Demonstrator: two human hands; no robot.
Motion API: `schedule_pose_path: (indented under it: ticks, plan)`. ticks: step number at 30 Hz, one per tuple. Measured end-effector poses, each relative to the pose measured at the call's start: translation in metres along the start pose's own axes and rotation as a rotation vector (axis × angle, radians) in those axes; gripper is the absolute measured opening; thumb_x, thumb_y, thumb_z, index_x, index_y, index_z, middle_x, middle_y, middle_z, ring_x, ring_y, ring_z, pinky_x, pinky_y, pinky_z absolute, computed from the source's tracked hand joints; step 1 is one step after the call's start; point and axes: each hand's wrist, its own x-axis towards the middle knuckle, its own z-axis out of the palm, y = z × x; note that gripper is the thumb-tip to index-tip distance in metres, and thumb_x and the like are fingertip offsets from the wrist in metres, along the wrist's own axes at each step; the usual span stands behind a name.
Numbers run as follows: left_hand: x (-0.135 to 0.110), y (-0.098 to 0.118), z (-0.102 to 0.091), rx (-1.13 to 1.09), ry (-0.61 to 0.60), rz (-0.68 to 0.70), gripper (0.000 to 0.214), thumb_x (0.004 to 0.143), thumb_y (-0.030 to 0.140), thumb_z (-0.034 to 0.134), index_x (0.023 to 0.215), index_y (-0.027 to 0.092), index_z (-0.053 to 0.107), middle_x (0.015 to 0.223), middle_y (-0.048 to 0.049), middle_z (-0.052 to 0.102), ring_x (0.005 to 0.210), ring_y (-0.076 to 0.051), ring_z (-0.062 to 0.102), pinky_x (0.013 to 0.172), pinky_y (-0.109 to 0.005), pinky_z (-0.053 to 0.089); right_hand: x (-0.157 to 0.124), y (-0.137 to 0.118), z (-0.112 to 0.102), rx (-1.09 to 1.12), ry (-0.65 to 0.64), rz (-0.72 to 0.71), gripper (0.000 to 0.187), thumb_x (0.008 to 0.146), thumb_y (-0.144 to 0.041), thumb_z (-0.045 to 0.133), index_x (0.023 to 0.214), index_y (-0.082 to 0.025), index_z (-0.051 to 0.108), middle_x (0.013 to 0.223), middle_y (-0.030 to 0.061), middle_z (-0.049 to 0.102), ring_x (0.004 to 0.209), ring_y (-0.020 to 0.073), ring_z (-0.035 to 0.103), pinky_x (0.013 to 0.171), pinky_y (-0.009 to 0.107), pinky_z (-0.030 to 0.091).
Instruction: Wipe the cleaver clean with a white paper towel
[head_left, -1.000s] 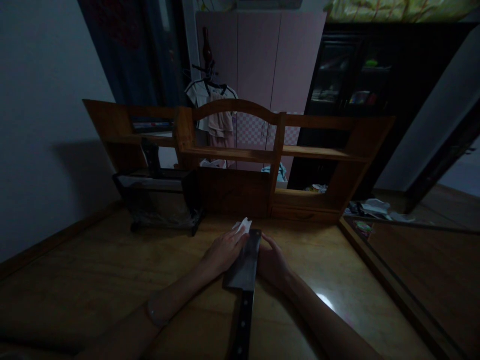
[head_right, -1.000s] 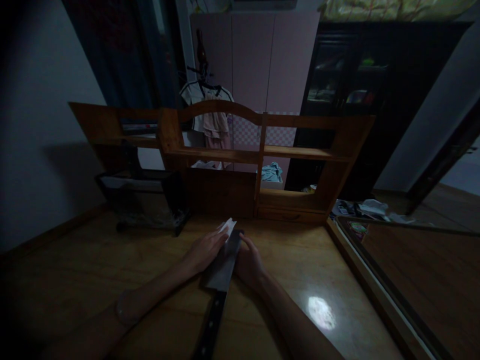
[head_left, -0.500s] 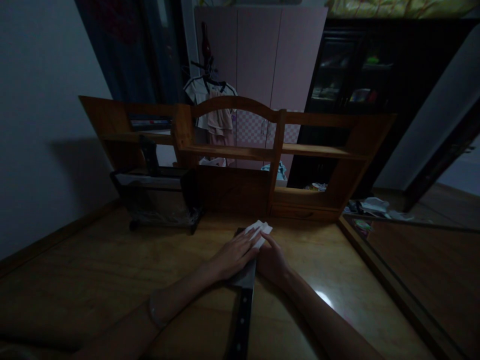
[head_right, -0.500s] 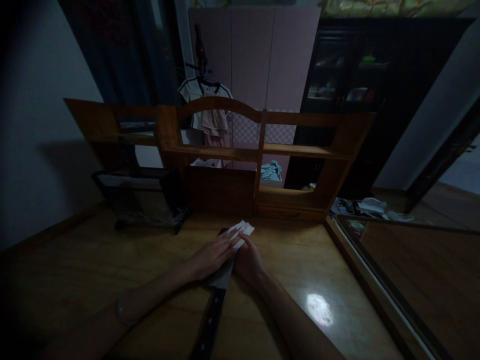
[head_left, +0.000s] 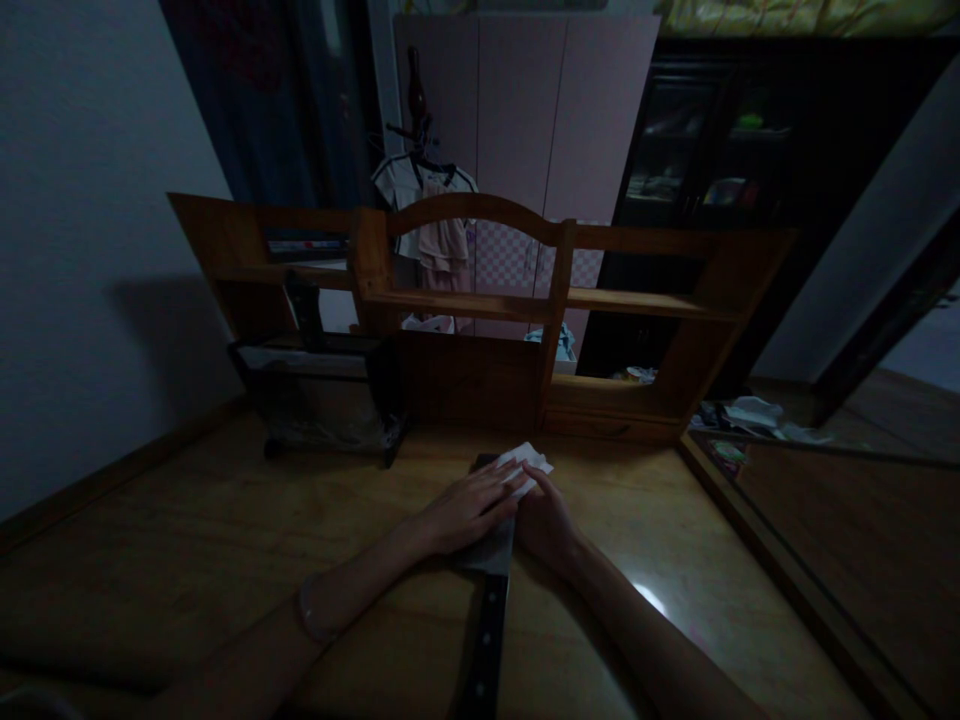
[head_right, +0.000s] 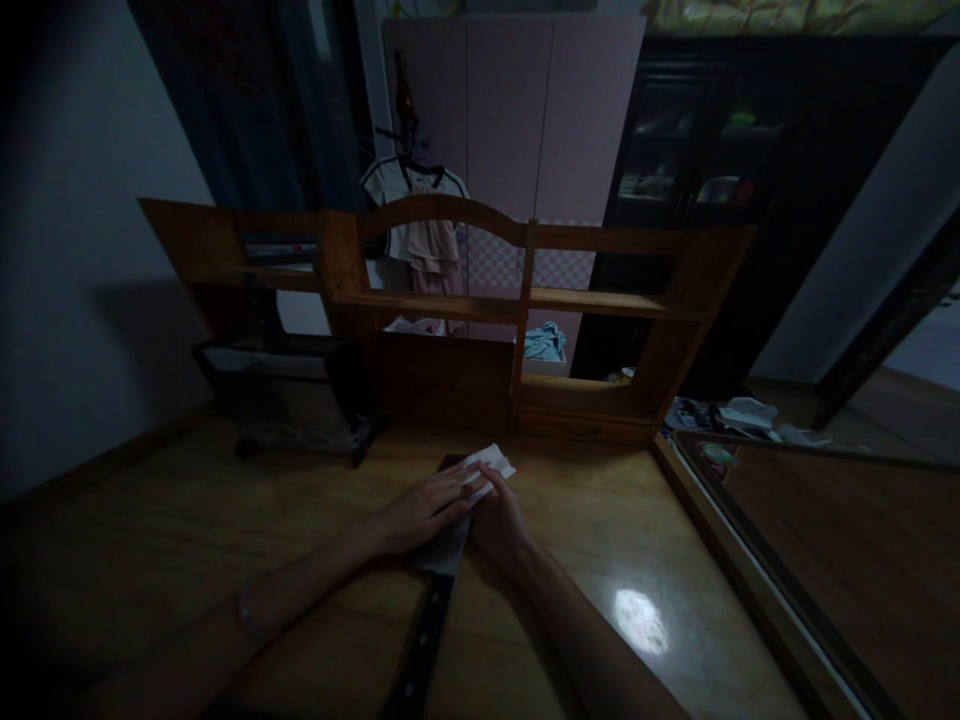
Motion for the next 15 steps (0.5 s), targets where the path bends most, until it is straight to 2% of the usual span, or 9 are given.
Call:
schedule_pose_path:
  ticks: [6,10,15]
  plan:
    - [0.0026,0.007,-0.0045,-0.152,0.103,-0.032,0.051,0.106,0.043,0.021,0.143,0.024,0.05,0.151,0.0004,0.043,0.142,-0.017,0.037,0.119,-0.036,0.028,0.0019,0.001,-0.0015,0.058,0.024,-0.045,0.032,0.092,-0.038,0.054,0.104,-0.012,0.067,0.092,0.0062,0.073,0.085,0.0174,0.066,0.09,0.027,0.045]
    - [0.0011,0.0093,-0.0075,-0.208,0.153,-0.061,0.056,0.105,0.048,0.017,0.138,0.026,0.056,0.143,0.0004,0.053,0.135,-0.019,0.047,0.116,-0.037,0.033,0.001,0.0001,-0.002,0.065,-0.007,-0.033,0.036,0.094,-0.041,0.052,0.103,-0.01,0.067,0.088,0.0071,0.071,0.08,0.0182,0.065,0.084,0.029,0.047]
    - [-0.0046,0.0003,-0.0054,-0.226,0.199,-0.142,0.069,0.103,0.055,0.01,0.119,0.026,0.071,0.131,-0.0015,0.064,0.123,-0.021,0.058,0.108,-0.035,0.04,-0.0002,-0.0012,0.0022,0.064,-0.028,-0.031,0.033,0.091,-0.04,0.054,0.098,-0.011,0.067,0.087,0.0074,0.071,0.079,0.0197,0.065,0.083,0.031,0.048]
